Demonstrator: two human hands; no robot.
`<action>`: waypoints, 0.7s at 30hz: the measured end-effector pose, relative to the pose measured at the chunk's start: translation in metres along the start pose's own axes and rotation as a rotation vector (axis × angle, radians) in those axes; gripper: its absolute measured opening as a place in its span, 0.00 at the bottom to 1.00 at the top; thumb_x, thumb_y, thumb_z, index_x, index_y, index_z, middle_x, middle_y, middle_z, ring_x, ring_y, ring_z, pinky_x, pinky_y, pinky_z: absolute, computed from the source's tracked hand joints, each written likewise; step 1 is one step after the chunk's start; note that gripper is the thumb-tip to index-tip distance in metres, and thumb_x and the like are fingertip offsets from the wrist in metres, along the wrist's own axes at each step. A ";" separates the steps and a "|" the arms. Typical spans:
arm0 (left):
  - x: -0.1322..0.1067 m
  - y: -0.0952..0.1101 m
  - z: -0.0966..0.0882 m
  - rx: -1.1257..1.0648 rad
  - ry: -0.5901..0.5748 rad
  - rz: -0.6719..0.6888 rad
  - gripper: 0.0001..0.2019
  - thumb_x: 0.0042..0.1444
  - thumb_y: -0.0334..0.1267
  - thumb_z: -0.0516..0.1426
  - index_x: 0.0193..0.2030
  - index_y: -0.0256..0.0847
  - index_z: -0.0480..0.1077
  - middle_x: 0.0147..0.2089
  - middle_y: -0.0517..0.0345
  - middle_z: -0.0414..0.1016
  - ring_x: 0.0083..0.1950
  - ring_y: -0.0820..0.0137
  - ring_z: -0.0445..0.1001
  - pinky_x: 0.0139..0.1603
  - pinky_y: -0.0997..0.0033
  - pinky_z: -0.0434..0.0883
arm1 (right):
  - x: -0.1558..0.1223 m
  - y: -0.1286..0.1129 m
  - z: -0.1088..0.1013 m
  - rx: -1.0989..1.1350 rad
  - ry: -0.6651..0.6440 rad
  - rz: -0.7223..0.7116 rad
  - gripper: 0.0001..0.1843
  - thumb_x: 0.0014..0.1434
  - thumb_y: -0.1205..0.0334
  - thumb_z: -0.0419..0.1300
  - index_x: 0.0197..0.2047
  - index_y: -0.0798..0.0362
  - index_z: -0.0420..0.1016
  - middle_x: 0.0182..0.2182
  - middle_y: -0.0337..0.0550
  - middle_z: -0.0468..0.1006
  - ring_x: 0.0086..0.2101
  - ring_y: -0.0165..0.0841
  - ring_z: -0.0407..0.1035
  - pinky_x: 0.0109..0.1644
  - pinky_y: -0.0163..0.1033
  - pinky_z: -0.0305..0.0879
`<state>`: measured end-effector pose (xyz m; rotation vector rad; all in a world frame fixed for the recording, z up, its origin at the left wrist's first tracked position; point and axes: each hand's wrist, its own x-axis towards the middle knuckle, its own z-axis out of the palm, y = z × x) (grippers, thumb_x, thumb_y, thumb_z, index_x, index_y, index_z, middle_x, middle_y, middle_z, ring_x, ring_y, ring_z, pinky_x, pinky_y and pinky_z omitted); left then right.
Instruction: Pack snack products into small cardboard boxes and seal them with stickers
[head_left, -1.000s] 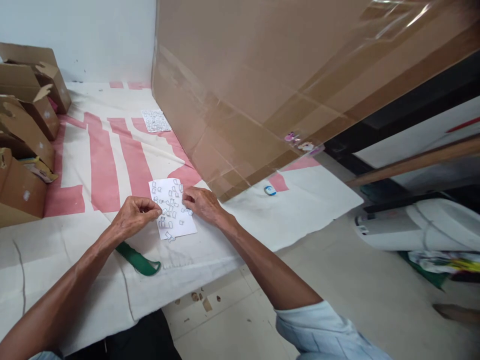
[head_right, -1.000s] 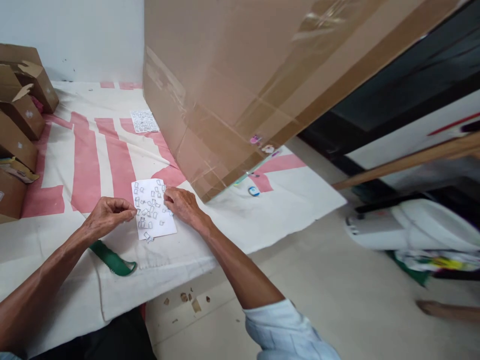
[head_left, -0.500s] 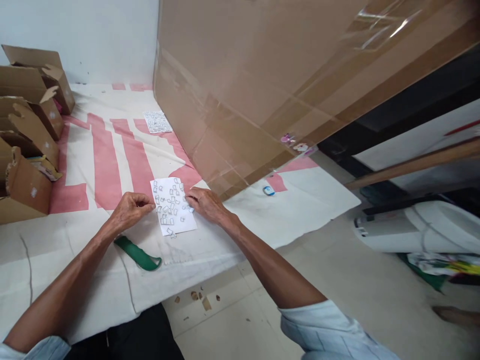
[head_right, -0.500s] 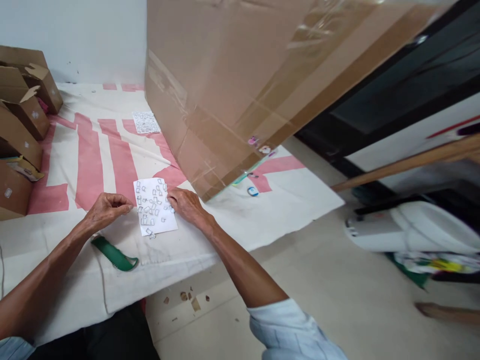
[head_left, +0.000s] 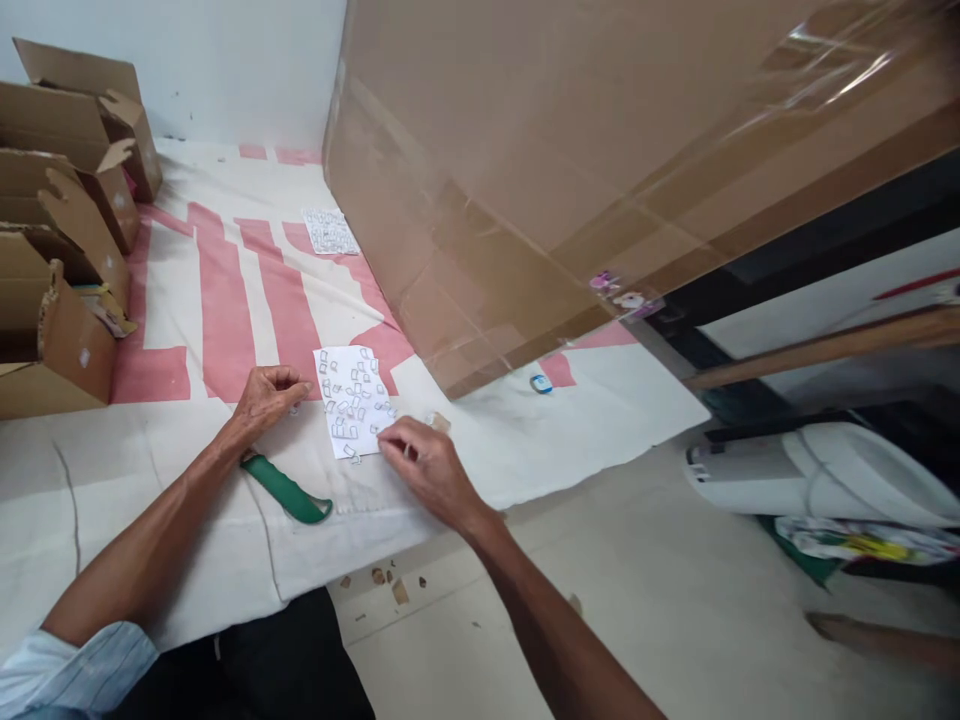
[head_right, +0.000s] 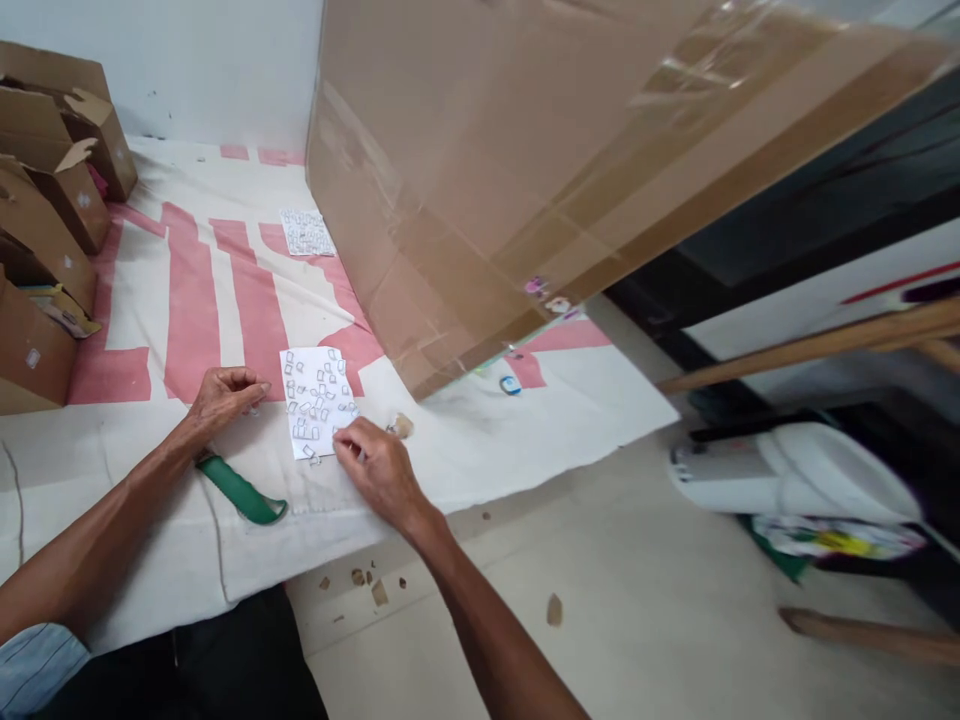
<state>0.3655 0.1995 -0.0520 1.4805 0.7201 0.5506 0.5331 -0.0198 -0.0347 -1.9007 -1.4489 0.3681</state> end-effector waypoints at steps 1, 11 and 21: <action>0.000 -0.002 0.001 -0.003 0.007 0.005 0.13 0.46 0.46 0.66 0.23 0.38 0.72 0.21 0.62 0.69 0.22 0.77 0.62 0.24 0.75 0.59 | -0.010 -0.003 0.007 0.015 -0.021 0.014 0.07 0.67 0.62 0.58 0.37 0.49 0.76 0.34 0.42 0.79 0.33 0.34 0.72 0.40 0.39 0.67; 0.000 -0.013 0.003 0.023 0.005 0.054 0.13 0.47 0.45 0.64 0.24 0.38 0.73 0.22 0.63 0.68 0.24 0.76 0.62 0.25 0.74 0.58 | -0.030 0.001 0.046 -0.130 0.015 0.153 0.08 0.67 0.57 0.59 0.42 0.48 0.79 0.36 0.43 0.80 0.34 0.36 0.73 0.41 0.39 0.67; -0.016 0.008 0.007 0.216 -0.305 0.211 0.07 0.48 0.32 0.59 0.30 0.39 0.80 0.31 0.56 0.80 0.30 0.71 0.71 0.32 0.73 0.65 | -0.031 -0.001 0.060 -0.144 0.091 0.233 0.07 0.64 0.58 0.60 0.35 0.48 0.77 0.31 0.41 0.79 0.30 0.34 0.69 0.40 0.39 0.66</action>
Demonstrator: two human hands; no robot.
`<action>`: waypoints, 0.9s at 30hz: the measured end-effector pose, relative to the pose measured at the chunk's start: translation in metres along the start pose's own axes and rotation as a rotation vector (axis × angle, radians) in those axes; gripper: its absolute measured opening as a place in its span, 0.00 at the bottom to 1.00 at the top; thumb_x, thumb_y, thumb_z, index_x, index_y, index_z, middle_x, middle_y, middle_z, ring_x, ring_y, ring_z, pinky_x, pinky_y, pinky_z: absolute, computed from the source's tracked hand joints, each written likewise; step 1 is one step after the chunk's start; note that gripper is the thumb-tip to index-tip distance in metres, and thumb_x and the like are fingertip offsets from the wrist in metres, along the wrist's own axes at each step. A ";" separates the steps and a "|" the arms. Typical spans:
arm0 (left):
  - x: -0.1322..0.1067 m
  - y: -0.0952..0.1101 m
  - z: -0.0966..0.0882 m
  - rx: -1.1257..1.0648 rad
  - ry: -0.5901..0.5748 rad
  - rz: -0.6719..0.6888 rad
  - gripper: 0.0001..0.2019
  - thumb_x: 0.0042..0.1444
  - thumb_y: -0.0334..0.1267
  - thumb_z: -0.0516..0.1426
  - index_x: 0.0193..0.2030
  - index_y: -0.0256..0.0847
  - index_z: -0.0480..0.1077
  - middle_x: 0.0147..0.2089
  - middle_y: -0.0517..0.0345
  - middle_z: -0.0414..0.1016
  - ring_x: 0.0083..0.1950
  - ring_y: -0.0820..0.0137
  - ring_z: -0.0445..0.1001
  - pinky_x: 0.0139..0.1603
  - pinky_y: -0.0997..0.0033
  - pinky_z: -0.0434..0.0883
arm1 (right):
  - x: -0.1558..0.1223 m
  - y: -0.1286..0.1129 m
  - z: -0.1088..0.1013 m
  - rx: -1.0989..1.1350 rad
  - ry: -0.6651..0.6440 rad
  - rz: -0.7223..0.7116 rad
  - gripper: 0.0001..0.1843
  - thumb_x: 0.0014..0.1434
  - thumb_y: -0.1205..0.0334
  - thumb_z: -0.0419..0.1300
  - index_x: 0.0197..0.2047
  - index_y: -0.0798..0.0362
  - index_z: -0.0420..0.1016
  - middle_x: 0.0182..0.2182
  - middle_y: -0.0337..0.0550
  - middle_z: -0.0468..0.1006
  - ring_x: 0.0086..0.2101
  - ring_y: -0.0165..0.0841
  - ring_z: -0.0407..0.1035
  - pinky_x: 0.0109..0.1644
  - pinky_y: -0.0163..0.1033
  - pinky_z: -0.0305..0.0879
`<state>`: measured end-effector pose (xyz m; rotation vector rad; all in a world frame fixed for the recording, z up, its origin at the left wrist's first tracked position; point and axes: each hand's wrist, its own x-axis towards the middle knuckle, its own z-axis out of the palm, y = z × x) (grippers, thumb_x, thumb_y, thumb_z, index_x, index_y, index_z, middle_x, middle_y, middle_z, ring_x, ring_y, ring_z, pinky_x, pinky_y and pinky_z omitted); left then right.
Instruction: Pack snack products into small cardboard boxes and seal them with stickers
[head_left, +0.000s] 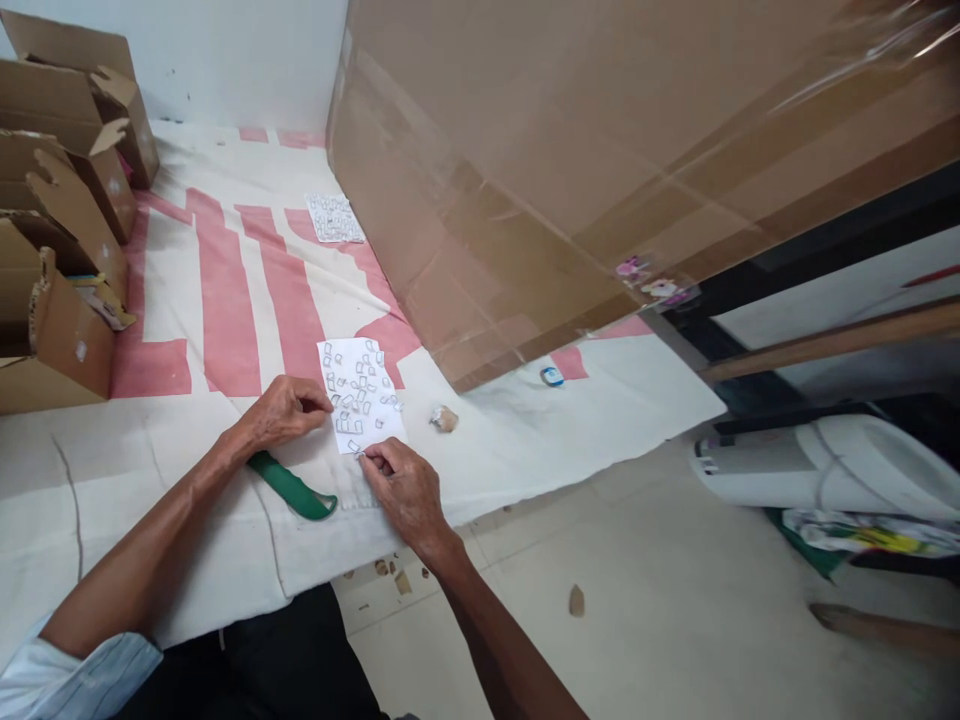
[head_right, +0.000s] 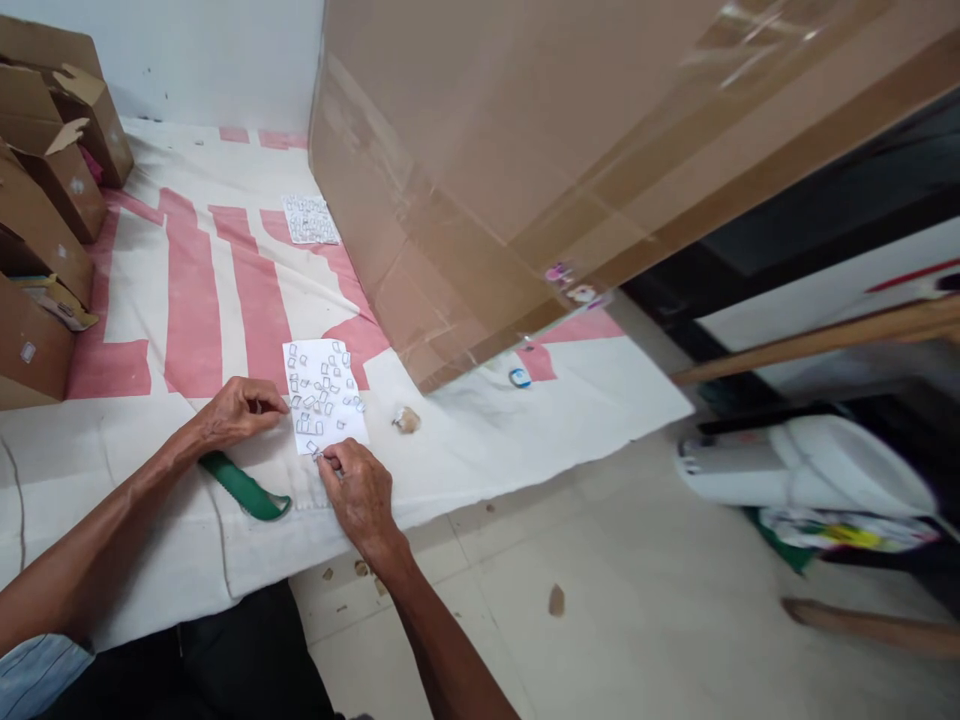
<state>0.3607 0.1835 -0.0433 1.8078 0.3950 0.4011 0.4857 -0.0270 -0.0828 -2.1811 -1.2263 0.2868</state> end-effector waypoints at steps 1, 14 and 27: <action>-0.001 0.003 0.003 0.039 -0.060 0.027 0.08 0.47 0.31 0.58 0.29 0.39 0.81 0.31 0.56 0.80 0.30 0.71 0.71 0.32 0.72 0.65 | 0.001 -0.001 0.000 0.012 0.006 0.003 0.07 0.64 0.58 0.59 0.34 0.48 0.77 0.30 0.41 0.79 0.29 0.34 0.69 0.40 0.39 0.66; -0.002 0.011 0.022 0.301 -0.190 0.032 0.12 0.45 0.26 0.58 0.30 0.42 0.82 0.28 0.58 0.79 0.29 0.69 0.71 0.34 0.69 0.63 | 0.004 -0.007 -0.020 0.432 -0.066 0.106 0.09 0.60 0.55 0.61 0.32 0.49 0.75 0.26 0.37 0.74 0.27 0.31 0.65 0.32 0.37 0.64; -0.005 0.017 -0.002 -0.306 -0.143 -0.270 0.13 0.48 0.42 0.67 0.39 0.38 0.83 0.28 0.58 0.77 0.27 0.73 0.70 0.29 0.73 0.68 | 0.008 -0.012 -0.031 0.729 -0.148 0.118 0.11 0.57 0.51 0.67 0.34 0.49 0.77 0.30 0.39 0.76 0.31 0.34 0.68 0.38 0.39 0.68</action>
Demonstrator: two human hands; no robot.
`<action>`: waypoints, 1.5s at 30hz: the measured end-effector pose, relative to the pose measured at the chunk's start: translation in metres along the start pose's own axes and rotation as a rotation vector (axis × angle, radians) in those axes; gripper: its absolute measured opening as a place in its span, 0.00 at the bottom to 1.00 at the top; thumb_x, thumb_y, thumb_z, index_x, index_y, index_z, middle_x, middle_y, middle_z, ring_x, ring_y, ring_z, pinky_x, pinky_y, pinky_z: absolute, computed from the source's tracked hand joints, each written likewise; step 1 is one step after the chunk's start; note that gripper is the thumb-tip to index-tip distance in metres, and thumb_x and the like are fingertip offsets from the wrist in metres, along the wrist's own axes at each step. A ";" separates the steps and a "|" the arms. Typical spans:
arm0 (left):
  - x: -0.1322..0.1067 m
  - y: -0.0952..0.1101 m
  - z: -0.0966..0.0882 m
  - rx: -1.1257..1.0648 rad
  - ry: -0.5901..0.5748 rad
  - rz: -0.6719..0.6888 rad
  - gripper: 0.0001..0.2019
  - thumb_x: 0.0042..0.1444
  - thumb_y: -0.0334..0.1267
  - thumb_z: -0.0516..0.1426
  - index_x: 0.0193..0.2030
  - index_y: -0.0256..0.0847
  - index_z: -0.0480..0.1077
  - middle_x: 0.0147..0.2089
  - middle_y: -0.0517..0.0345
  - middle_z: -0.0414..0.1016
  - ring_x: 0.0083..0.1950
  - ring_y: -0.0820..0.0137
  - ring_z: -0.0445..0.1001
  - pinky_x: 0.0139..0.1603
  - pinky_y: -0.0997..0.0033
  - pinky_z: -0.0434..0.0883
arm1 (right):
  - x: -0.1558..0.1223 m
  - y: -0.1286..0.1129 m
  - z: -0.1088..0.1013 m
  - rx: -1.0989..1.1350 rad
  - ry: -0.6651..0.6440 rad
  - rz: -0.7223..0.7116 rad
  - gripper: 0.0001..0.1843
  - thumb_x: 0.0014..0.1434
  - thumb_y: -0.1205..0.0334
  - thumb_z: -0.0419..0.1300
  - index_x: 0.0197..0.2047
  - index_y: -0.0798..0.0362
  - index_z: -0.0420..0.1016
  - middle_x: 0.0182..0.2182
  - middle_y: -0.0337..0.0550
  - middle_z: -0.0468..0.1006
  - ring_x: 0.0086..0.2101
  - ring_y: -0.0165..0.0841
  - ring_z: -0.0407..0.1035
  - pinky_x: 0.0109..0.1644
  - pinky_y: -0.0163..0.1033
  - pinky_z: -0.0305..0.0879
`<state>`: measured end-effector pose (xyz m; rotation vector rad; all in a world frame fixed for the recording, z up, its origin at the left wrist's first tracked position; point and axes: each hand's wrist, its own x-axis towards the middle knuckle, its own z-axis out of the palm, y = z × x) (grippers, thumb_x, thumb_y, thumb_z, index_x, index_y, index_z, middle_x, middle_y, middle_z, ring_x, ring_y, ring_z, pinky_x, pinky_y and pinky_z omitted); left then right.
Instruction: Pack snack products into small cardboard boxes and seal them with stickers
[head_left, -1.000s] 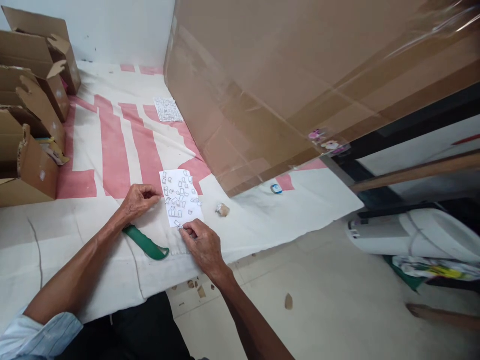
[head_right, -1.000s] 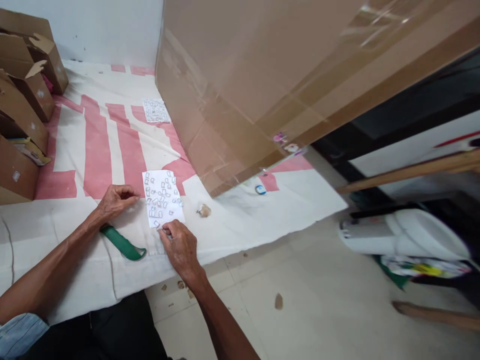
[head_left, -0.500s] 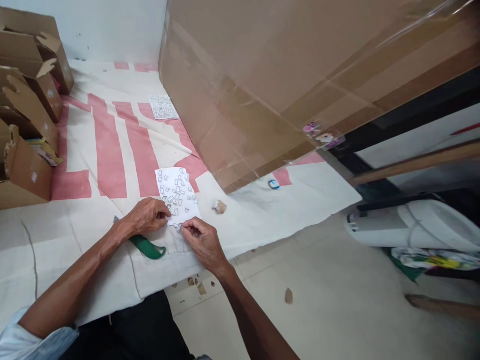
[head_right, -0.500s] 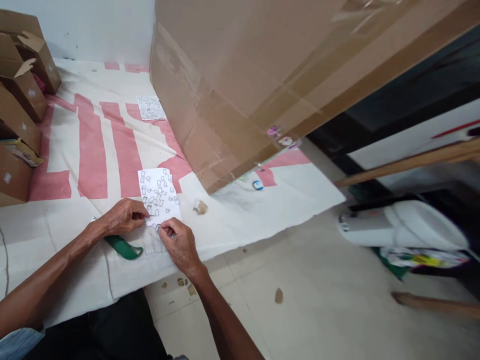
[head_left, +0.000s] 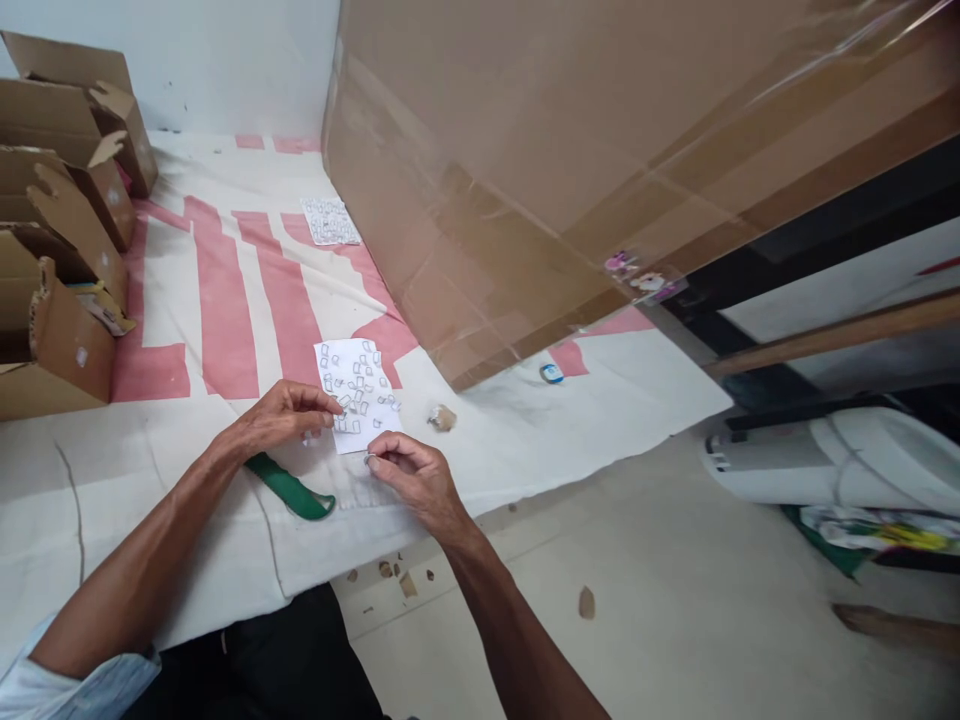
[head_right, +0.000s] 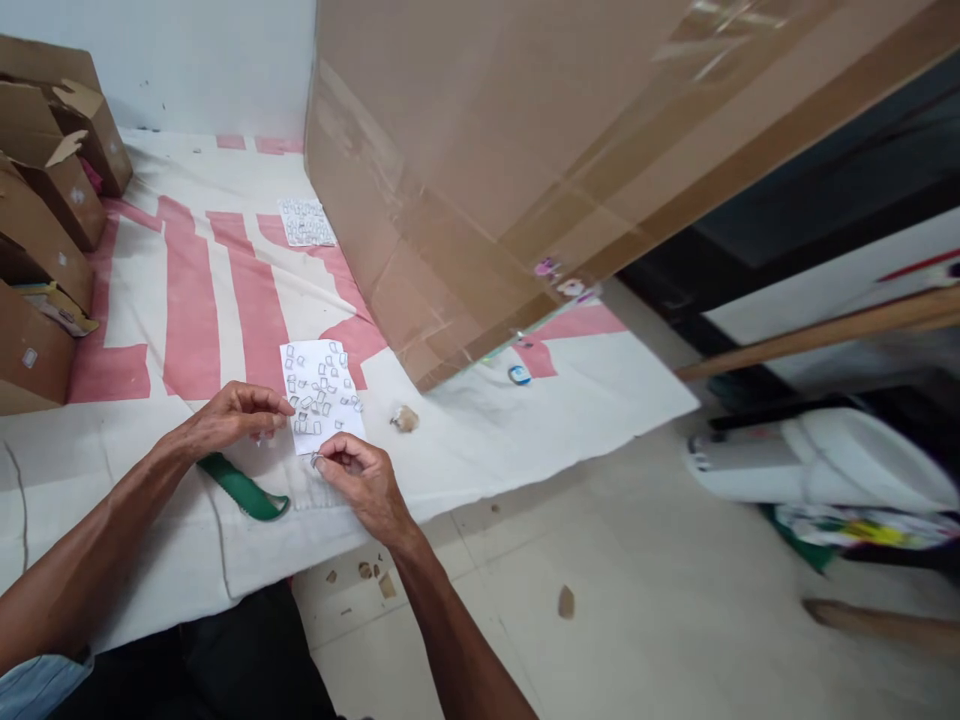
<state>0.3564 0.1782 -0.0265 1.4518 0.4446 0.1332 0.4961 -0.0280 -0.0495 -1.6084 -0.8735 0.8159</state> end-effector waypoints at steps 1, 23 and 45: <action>-0.001 0.001 0.001 0.013 -0.039 -0.016 0.13 0.49 0.43 0.68 0.39 0.38 0.83 0.28 0.58 0.77 0.27 0.73 0.69 0.28 0.74 0.67 | 0.000 -0.002 0.000 0.022 -0.013 -0.001 0.11 0.56 0.51 0.68 0.34 0.49 0.77 0.30 0.39 0.75 0.31 0.33 0.68 0.37 0.39 0.68; -0.003 -0.006 0.017 -0.141 -0.340 -0.120 0.13 0.47 0.43 0.73 0.34 0.38 0.81 0.27 0.60 0.75 0.28 0.75 0.70 0.27 0.76 0.65 | 0.006 -0.019 0.004 0.183 -0.107 -0.085 0.13 0.56 0.51 0.73 0.32 0.49 0.76 0.32 0.39 0.75 0.34 0.33 0.68 0.41 0.39 0.67; -0.005 -0.001 0.016 -0.172 -0.325 -0.028 0.18 0.47 0.47 0.75 0.41 0.39 0.84 0.33 0.57 0.81 0.30 0.75 0.73 0.31 0.76 0.69 | 0.004 -0.022 0.003 0.101 -0.072 -0.020 0.11 0.55 0.52 0.71 0.32 0.50 0.80 0.24 0.36 0.75 0.27 0.31 0.67 0.35 0.38 0.67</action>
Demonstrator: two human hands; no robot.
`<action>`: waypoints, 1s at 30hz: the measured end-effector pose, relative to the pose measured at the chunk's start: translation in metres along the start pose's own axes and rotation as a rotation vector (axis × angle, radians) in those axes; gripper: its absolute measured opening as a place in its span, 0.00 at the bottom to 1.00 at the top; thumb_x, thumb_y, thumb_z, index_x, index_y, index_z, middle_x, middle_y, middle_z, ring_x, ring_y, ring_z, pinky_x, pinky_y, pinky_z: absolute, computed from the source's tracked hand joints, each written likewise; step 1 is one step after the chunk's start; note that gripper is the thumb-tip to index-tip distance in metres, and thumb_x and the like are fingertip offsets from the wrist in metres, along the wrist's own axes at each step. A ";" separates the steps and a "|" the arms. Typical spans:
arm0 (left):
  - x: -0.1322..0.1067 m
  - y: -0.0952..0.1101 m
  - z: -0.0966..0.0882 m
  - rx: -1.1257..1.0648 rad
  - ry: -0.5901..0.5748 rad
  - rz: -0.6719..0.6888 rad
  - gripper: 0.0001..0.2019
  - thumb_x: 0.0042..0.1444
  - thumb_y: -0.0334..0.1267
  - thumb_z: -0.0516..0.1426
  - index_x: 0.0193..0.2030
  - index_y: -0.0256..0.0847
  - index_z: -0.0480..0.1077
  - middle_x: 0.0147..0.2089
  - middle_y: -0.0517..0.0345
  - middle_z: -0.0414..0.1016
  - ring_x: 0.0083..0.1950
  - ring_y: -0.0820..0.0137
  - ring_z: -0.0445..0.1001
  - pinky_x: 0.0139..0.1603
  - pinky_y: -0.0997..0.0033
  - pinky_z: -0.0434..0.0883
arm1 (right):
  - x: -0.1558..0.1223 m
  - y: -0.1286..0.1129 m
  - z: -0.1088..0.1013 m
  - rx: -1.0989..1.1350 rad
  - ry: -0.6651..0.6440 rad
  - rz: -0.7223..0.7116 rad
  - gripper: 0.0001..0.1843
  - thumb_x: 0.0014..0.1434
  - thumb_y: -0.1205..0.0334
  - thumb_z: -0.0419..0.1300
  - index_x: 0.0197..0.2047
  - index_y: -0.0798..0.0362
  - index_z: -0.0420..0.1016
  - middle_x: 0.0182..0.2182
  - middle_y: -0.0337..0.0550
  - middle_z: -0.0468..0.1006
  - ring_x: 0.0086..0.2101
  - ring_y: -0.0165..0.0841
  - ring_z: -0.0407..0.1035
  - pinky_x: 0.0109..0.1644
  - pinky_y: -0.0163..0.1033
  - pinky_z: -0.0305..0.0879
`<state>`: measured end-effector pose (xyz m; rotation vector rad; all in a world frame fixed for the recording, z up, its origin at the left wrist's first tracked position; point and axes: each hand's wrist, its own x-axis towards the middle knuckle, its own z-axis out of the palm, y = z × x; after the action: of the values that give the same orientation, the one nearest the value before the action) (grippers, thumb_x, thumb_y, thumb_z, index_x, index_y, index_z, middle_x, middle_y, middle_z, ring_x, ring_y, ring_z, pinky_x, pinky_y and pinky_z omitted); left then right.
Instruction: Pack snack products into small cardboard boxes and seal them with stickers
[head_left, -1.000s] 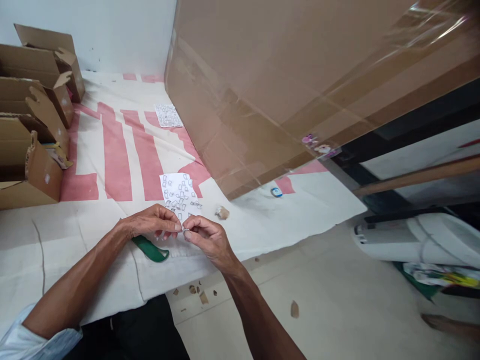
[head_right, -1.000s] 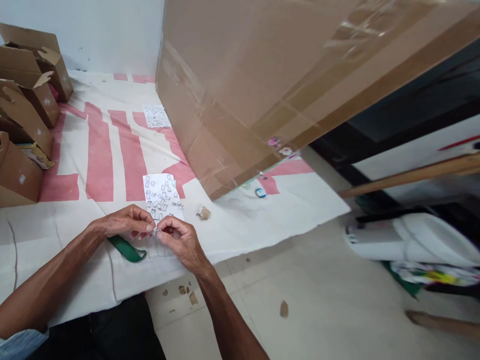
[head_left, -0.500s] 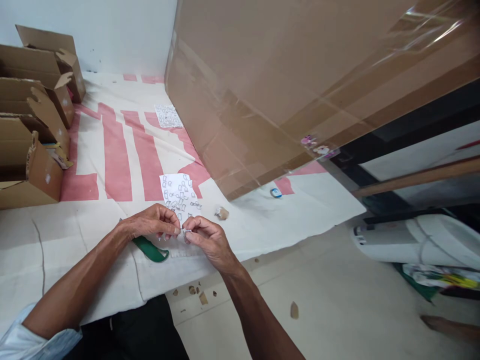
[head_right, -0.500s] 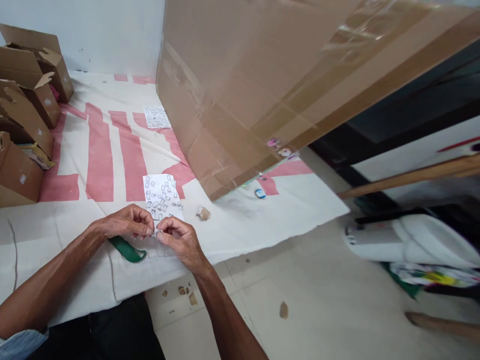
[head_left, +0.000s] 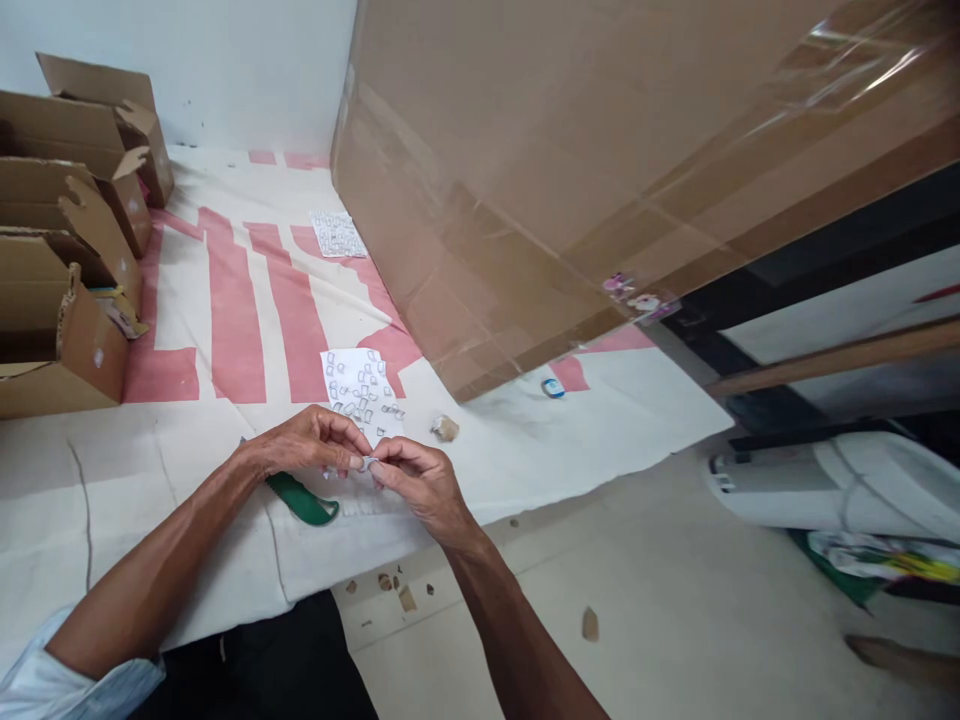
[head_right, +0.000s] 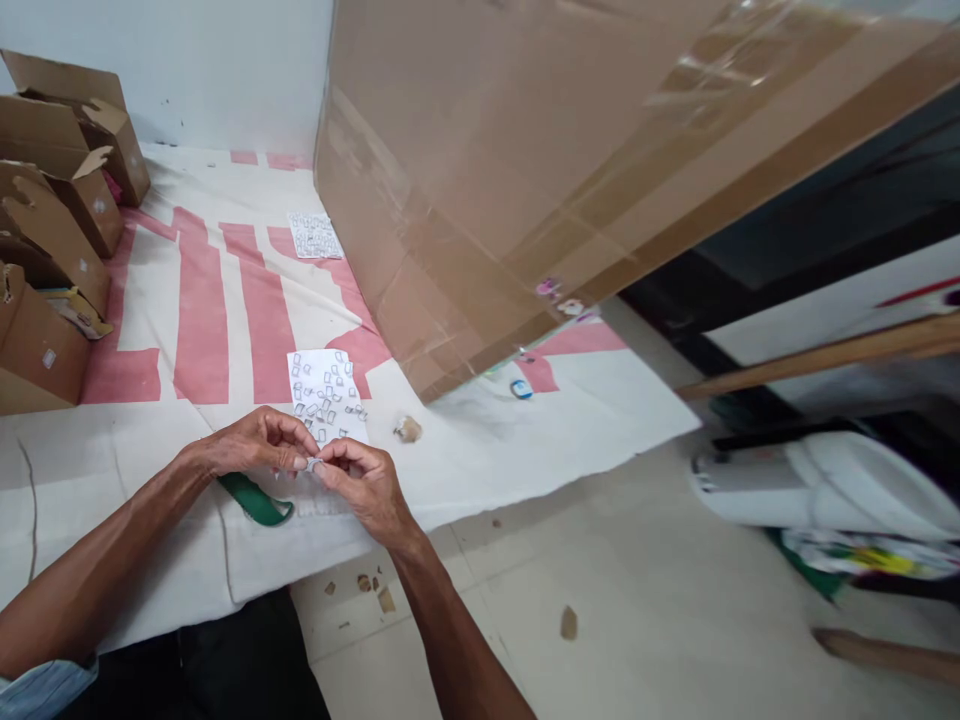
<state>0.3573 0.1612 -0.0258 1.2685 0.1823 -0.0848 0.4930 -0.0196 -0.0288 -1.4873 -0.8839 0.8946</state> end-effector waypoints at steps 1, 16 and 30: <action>0.000 0.000 0.000 -0.002 0.014 0.003 0.18 0.46 0.47 0.75 0.39 0.38 0.84 0.31 0.57 0.81 0.30 0.75 0.73 0.31 0.76 0.69 | 0.000 0.000 0.000 -0.001 0.000 0.001 0.11 0.55 0.52 0.71 0.32 0.50 0.80 0.24 0.36 0.75 0.27 0.31 0.67 0.34 0.38 0.66; -0.004 0.006 -0.005 0.187 0.054 0.053 0.08 0.52 0.40 0.69 0.32 0.37 0.81 0.27 0.60 0.75 0.29 0.75 0.69 0.32 0.75 0.65 | 0.001 0.000 -0.003 -0.044 0.024 -0.014 0.11 0.59 0.51 0.68 0.33 0.50 0.80 0.24 0.37 0.76 0.27 0.32 0.70 0.36 0.39 0.69; -0.023 0.014 -0.046 0.403 0.284 0.015 0.08 0.49 0.39 0.65 0.31 0.35 0.79 0.26 0.60 0.75 0.27 0.75 0.67 0.28 0.76 0.62 | 0.030 0.020 -0.007 -0.930 -0.194 -0.159 0.09 0.67 0.64 0.56 0.36 0.49 0.77 0.31 0.39 0.81 0.31 0.33 0.70 0.38 0.38 0.59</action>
<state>0.3333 0.2080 -0.0216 1.6818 0.4158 0.0768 0.5134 0.0022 -0.0499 -2.0775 -1.6779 0.5134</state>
